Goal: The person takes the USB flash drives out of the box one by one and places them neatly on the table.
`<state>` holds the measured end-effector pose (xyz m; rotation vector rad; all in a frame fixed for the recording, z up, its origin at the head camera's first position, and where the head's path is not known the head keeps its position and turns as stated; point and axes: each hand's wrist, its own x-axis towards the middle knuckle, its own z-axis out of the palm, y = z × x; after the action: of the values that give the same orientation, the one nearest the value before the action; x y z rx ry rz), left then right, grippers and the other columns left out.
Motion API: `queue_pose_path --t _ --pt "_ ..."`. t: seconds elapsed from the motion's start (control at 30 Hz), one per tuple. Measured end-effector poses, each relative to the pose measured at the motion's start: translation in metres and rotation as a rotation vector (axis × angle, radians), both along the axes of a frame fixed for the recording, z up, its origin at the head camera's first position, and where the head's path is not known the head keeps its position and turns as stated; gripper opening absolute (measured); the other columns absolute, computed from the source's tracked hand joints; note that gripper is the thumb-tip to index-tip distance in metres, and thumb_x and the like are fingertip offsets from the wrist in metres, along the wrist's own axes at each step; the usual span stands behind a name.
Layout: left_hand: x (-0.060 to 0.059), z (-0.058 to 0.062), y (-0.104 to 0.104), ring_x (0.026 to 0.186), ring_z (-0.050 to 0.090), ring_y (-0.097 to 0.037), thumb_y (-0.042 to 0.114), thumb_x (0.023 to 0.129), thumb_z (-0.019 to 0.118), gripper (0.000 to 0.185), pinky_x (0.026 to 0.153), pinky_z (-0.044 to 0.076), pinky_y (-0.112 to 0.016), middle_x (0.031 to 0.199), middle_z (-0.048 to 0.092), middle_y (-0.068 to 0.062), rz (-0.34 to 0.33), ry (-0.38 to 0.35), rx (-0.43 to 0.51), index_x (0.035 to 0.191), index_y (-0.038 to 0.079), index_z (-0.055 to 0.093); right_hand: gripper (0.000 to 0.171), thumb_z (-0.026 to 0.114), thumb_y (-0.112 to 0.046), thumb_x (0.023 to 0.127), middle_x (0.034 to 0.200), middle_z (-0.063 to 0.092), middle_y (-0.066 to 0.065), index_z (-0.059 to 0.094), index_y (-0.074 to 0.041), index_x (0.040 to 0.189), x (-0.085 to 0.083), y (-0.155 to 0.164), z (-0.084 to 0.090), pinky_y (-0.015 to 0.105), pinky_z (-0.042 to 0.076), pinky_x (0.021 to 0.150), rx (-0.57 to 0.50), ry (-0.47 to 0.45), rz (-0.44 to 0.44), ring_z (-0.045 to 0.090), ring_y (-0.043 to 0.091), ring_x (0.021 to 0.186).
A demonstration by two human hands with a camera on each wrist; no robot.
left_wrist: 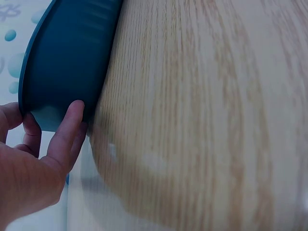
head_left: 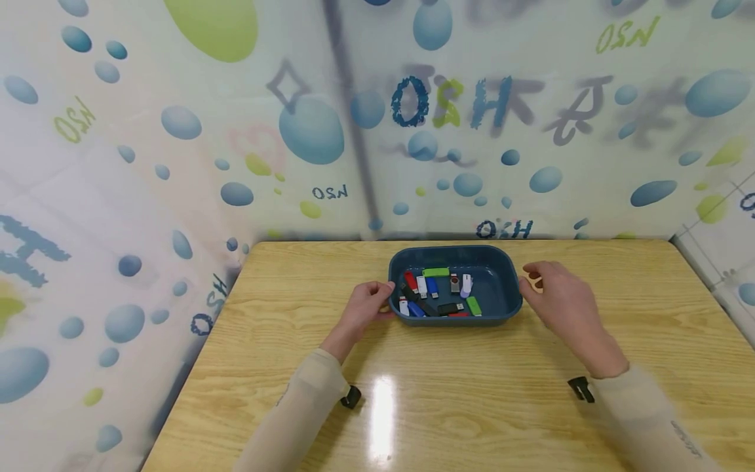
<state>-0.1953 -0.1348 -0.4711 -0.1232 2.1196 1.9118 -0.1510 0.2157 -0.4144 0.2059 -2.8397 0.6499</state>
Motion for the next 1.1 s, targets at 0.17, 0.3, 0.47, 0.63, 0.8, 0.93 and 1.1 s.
queue_pose_path --t 0.17,0.3,0.47,0.63,0.8,0.93,1.1 --pt "0.0 0.0 0.0 0.096 0.067 -0.023 0.029 0.107 0.061 0.039 0.087 0.062 -0.045 0.11 0.065 -0.016 0.0 -0.001 -0.005 0.115 -0.008 0.065 0.033 0.068 -0.02 0.1 0.112 0.068 0.025 0.068 0.007 0.119 -0.003 -0.017 0.001 0.054 0.059 0.075 0.027 -0.03 0.024 0.068 0.037 0.096" --pt "0.0 0.001 0.0 0.096 0.066 -0.023 0.03 0.106 0.062 0.039 0.088 0.062 -0.044 0.111 0.065 -0.016 0.0 -0.007 -0.007 0.116 -0.008 0.065 0.033 0.069 -0.02 0.1 0.116 0.067 0.026 0.068 0.007 0.121 -0.007 -0.03 0.001 0.054 0.058 0.079 0.049 -0.063 0.028 0.066 0.038 0.1" --pt "-0.001 0.0 0.0 0.094 0.066 -0.021 0.03 0.106 0.062 0.039 0.088 0.062 -0.044 0.109 0.065 -0.016 0.002 -0.007 -0.01 0.115 -0.008 0.065 0.031 0.069 -0.019 0.099 0.113 0.069 0.025 0.069 0.006 0.118 -0.018 -0.043 -0.002 0.052 0.059 0.079 0.047 -0.064 0.049 0.066 0.036 0.095" --pt "0.0 0.001 0.001 0.09 0.066 -0.019 0.028 0.107 0.061 0.037 0.085 0.063 -0.043 0.106 0.065 -0.015 0.006 -0.001 -0.014 0.113 -0.008 0.065 0.029 0.069 -0.019 0.1 0.109 0.07 0.024 0.069 0.006 0.115 -0.031 -0.053 -0.007 0.048 0.061 0.074 0.051 -0.078 0.065 0.067 0.032 0.086" --pt "0.001 0.002 0.001 0.089 0.066 -0.019 0.028 0.107 0.06 0.036 0.083 0.063 -0.041 0.104 0.065 -0.014 0.01 0.001 -0.013 0.111 -0.008 0.065 0.031 0.067 -0.02 0.101 0.107 0.071 0.024 0.069 0.008 0.115 -0.043 -0.061 -0.014 0.049 0.061 0.076 0.08 -0.116 0.058 0.069 0.034 0.089" --pt "0.001 0.002 0.002 0.089 0.066 -0.019 0.027 0.107 0.06 0.035 0.082 0.063 -0.04 0.103 0.065 -0.014 0.009 0.003 -0.011 0.111 -0.008 0.066 0.029 0.066 -0.019 0.101 0.094 0.071 0.021 0.069 0.009 0.106 -0.051 -0.064 -0.019 0.046 0.06 0.068 0.092 -0.14 0.066 0.066 0.03 0.077" --pt "0.001 0.002 0.001 0.088 0.065 -0.018 0.026 0.107 0.06 0.035 0.081 0.064 -0.04 0.101 0.064 -0.013 0.007 0.001 -0.009 0.111 -0.008 0.066 0.03 0.064 -0.021 0.102 0.069 0.059 0.01 0.066 0.004 0.087 -0.059 -0.068 -0.024 0.037 0.048 0.053 0.11 -0.197 0.071 0.056 0.024 0.06"
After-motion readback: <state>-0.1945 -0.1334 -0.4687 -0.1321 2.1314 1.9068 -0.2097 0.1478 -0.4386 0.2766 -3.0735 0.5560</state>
